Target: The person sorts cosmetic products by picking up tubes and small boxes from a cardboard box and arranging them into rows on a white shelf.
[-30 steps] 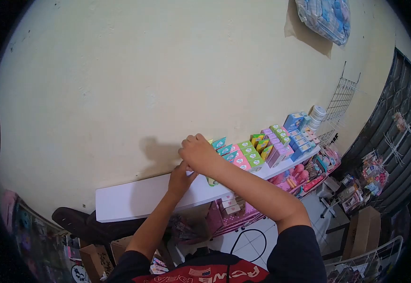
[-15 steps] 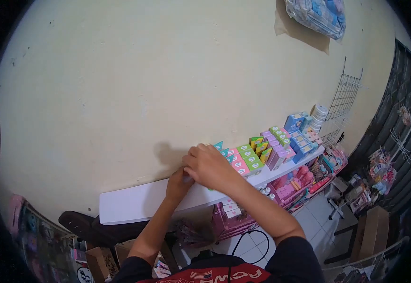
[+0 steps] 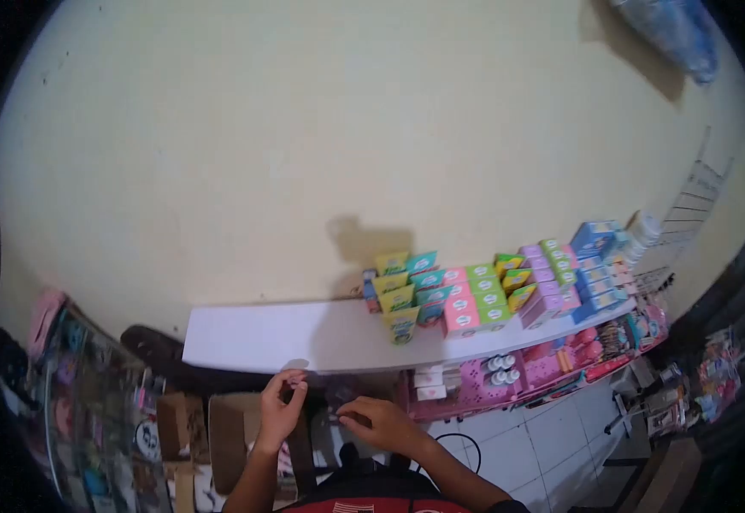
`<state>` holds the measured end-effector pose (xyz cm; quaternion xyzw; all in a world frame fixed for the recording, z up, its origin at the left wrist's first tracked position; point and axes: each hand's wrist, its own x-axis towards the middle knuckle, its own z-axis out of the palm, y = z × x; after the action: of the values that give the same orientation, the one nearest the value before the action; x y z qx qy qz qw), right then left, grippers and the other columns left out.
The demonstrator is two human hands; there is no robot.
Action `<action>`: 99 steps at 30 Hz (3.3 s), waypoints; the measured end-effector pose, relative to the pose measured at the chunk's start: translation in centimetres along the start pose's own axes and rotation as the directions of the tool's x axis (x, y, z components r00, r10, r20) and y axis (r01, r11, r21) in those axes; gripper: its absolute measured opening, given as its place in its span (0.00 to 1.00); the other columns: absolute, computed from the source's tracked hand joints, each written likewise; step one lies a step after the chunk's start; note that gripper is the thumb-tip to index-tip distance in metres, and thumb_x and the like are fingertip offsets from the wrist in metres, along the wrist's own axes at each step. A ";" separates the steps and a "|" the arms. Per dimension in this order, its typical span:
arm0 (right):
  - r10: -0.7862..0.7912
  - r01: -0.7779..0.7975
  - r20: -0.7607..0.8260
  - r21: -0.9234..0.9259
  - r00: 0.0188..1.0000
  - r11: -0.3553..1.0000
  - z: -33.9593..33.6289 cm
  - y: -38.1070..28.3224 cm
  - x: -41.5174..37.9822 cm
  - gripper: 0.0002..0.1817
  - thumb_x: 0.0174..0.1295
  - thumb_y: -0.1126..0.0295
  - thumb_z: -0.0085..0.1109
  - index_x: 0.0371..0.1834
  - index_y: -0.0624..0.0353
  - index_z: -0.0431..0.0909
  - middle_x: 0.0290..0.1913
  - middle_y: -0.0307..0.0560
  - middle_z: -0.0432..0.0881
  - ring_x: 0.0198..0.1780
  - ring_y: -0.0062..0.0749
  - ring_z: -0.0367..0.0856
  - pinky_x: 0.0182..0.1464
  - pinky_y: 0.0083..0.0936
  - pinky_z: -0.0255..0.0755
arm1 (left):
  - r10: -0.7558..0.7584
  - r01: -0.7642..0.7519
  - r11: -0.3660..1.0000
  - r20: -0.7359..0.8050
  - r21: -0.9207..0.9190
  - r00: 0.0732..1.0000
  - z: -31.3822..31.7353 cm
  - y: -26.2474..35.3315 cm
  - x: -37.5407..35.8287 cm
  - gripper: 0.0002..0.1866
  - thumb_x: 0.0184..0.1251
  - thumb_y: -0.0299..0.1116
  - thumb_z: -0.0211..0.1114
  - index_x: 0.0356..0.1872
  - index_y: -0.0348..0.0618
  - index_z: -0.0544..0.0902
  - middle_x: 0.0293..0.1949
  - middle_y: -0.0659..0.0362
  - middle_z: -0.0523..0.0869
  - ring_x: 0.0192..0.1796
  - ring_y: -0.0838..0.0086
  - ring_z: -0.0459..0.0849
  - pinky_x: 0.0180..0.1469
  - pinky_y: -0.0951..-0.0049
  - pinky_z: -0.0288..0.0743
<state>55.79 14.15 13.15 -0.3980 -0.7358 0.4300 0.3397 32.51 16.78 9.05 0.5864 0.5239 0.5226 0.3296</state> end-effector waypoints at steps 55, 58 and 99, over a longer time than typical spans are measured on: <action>0.700 -0.685 -0.026 0.180 0.714 0.706 47.5 21.0 3.6 0.13 0.69 0.70 0.60 0.52 0.65 0.80 0.37 0.47 0.85 0.39 0.28 0.82 0.44 0.26 0.76 | -0.650 0.644 0.756 0.020 0.120 0.759 -20.5 -36.6 -19.6 0.15 0.70 0.33 0.65 0.53 0.37 0.82 0.42 0.53 0.89 0.42 0.70 0.87 0.48 0.69 0.79; 0.699 -0.702 -0.161 0.048 0.696 0.710 51.4 26.6 2.7 0.13 0.66 0.70 0.60 0.51 0.65 0.80 0.38 0.54 0.86 0.40 0.39 0.85 0.45 0.33 0.77 | -0.773 0.738 0.622 0.059 0.260 0.631 -19.1 -41.0 -20.5 0.18 0.67 0.36 0.67 0.54 0.37 0.82 0.44 0.50 0.89 0.44 0.65 0.88 0.48 0.65 0.79; 0.375 -0.504 -0.442 -0.220 0.815 0.835 48.1 8.4 -0.4 0.20 0.55 0.69 0.71 0.49 0.67 0.81 0.42 0.59 0.82 0.45 0.53 0.83 0.48 0.40 0.78 | -0.549 0.581 0.786 0.195 -0.211 0.813 -28.8 -27.6 -18.7 0.24 0.63 0.25 0.72 0.60 0.37 0.76 0.41 0.57 0.85 0.38 0.78 0.83 0.41 0.76 0.79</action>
<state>17.96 -1.00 -13.71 -0.6857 -0.6022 0.2835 0.2946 -0.75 0.65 -14.90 0.3847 0.5807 0.4268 0.5767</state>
